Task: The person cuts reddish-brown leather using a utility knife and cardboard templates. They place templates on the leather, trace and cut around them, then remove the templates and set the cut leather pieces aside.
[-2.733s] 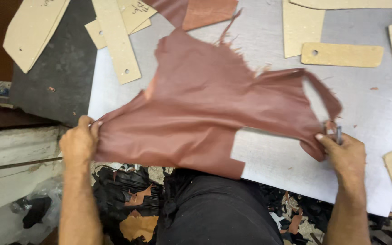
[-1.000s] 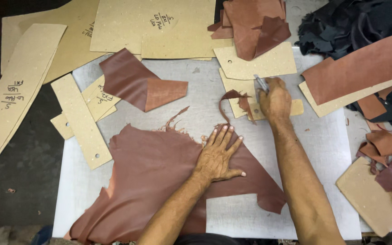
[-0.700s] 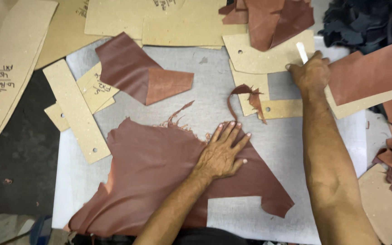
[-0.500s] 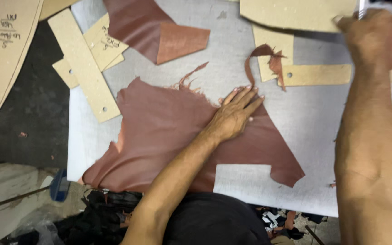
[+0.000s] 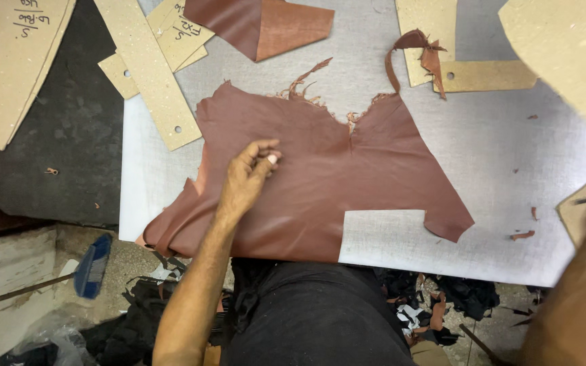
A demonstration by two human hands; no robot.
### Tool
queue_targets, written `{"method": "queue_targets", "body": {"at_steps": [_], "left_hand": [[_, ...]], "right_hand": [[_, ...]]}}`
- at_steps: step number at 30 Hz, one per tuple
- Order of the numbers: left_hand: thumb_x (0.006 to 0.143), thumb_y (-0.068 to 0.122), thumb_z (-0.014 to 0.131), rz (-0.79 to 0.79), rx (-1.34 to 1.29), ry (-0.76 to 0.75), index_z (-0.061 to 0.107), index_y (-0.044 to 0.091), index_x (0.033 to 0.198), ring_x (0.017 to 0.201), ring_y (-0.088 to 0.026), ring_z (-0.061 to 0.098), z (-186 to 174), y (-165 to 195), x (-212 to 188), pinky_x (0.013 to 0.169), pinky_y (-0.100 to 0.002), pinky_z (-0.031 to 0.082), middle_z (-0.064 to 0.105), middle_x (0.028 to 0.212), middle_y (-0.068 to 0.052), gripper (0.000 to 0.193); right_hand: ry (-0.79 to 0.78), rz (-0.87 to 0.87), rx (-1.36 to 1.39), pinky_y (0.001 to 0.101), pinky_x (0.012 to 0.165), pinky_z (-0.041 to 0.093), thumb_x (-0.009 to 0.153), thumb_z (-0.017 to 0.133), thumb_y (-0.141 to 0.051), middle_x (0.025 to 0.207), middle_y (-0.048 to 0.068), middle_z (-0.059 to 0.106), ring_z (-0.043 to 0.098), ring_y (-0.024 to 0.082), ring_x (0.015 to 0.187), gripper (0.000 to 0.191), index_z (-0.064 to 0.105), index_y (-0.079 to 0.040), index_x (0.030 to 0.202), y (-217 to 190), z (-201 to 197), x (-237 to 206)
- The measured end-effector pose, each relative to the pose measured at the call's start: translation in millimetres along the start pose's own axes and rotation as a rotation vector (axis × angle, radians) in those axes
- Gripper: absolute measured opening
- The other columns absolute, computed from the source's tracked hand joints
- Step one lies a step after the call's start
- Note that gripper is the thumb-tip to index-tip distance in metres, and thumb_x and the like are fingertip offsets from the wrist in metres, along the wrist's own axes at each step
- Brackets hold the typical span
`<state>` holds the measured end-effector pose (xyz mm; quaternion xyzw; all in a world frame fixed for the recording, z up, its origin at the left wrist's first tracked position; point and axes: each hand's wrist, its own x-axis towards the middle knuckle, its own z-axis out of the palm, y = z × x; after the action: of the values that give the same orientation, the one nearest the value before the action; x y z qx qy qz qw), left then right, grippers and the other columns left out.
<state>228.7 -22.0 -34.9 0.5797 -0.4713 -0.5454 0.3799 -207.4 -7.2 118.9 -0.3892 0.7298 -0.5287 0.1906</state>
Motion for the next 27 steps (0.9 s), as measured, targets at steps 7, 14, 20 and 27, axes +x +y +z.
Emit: {"method": "queue_targets", "body": {"at_steps": [7, 14, 20, 27], "left_hand": [[0.100, 0.019, 0.064, 0.432, 0.499, 0.080, 0.058, 0.003, 0.142, 0.132, -0.038, 0.053, 36, 0, -51, 0.112, -0.048, 0.044, 0.057, 0.147, -0.023, 0.045], [0.090, 0.046, 0.068, 0.622, 1.053, -0.025, 0.060, 0.010, 0.141, 0.135, -0.041, 0.045, 82, -10, -61, 0.111, -0.054, 0.039, 0.047, 0.150, -0.024, 0.063], [0.091, 0.052, 0.066, 0.513, 1.112, -0.091, 0.059, 0.009, 0.143, 0.118, -0.037, 0.050, 124, -9, -59, 0.092, -0.048, 0.043, 0.049, 0.139, -0.027, 0.068], [0.090, 0.031, 0.074, 0.582, 0.858, -0.128, 0.059, 0.009, 0.144, 0.129, -0.039, 0.047, 107, -14, -69, 0.105, -0.052, 0.043, 0.049, 0.145, -0.022, 0.061]], "right_hand": [[-0.885, 0.439, -0.051, 0.0280, 0.058, 0.059, 0.101, 0.056, -0.012, 0.110, 0.014, 0.080, 0.070, 0.016, 0.064, 0.023, 0.067, -0.003, 0.120, 62, 73, -202], [-0.549, -0.274, -0.561, 0.0382, 0.090, 0.061, 0.098, 0.065, -0.014, 0.135, 0.016, 0.068, 0.073, 0.027, 0.108, 0.031, 0.068, -0.003, 0.127, 101, 48, -177], [-0.636, -0.215, -0.830, 0.0393, 0.090, 0.059, 0.094, 0.059, -0.004, 0.155, 0.011, 0.052, 0.068, 0.033, 0.114, 0.036, 0.065, -0.007, 0.130, 101, 55, -145], [-0.628, -0.298, -0.727, 0.0405, 0.094, 0.056, 0.090, 0.064, -0.005, 0.152, 0.010, 0.055, 0.068, 0.031, 0.118, 0.039, 0.068, -0.008, 0.129, 111, 30, -123]]}}
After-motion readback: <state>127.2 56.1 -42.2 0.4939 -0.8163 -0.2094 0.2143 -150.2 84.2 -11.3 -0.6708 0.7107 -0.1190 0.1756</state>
